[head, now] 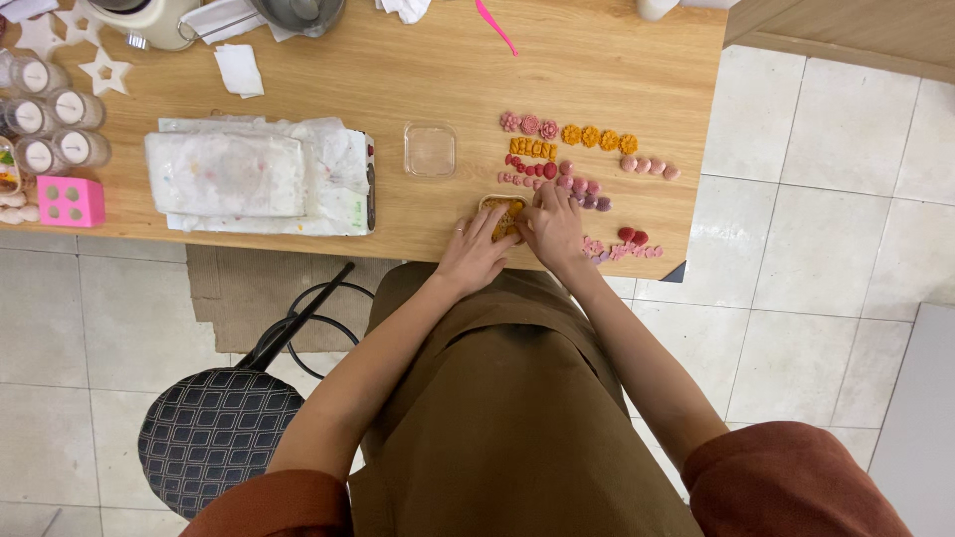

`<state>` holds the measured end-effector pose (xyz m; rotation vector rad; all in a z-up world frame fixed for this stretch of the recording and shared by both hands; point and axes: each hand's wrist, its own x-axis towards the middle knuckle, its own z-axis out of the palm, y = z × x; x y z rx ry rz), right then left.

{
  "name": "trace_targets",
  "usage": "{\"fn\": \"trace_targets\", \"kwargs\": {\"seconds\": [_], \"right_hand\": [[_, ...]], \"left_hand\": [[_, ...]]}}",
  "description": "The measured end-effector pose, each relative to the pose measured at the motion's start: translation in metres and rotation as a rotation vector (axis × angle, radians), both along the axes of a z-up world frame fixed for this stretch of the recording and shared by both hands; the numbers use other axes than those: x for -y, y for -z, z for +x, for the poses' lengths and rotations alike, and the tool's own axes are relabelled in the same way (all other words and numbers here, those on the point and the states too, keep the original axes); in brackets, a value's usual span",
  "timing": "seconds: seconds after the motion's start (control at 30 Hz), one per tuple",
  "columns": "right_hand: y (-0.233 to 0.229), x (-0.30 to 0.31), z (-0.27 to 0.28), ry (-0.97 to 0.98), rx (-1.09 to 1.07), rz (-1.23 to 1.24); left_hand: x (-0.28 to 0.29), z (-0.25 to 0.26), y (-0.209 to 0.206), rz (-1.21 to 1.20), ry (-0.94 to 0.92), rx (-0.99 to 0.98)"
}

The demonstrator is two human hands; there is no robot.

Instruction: The person fills a small square container with shredded material, arranges decorative wax shapes on top, places a lid on the container, and wraps the package with twine to tie a knot.

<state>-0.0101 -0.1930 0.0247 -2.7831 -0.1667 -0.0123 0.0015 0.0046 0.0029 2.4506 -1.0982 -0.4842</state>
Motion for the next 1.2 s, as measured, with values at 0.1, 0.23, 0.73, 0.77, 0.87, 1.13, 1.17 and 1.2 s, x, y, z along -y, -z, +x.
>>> {"fn": "trace_targets", "kwargs": {"seconds": [0.1,0.23,0.73,0.77,0.87,1.13,1.17,1.2], "right_hand": [[0.000,0.000,0.004,-0.002,-0.053,-0.034],[-0.006,0.001,0.005,-0.039,-0.074,-0.053],[-0.012,0.006,-0.012,-0.107,-0.033,-0.111],[-0.009,0.005,-0.014,-0.093,-0.088,-0.099],[-0.003,0.007,-0.016,-0.106,-0.039,-0.167],[-0.005,0.007,-0.017,-0.113,-0.137,-0.129],[-0.006,0.007,-0.016,-0.109,-0.158,-0.119],[-0.008,0.008,-0.015,-0.116,-0.105,-0.129]], "left_hand": [[0.000,-0.001,0.002,-0.025,0.003,0.006],[-0.004,-0.002,0.004,-0.054,0.004,0.028],[-0.005,-0.003,0.003,-0.051,0.027,0.042],[-0.005,-0.004,0.004,-0.050,0.025,0.041],[-0.005,-0.004,0.007,-0.059,0.017,0.061],[-0.001,-0.004,0.008,0.010,0.030,0.043],[-0.001,-0.004,0.007,0.019,0.029,0.036],[-0.001,-0.004,0.007,0.011,0.024,0.038]]}}
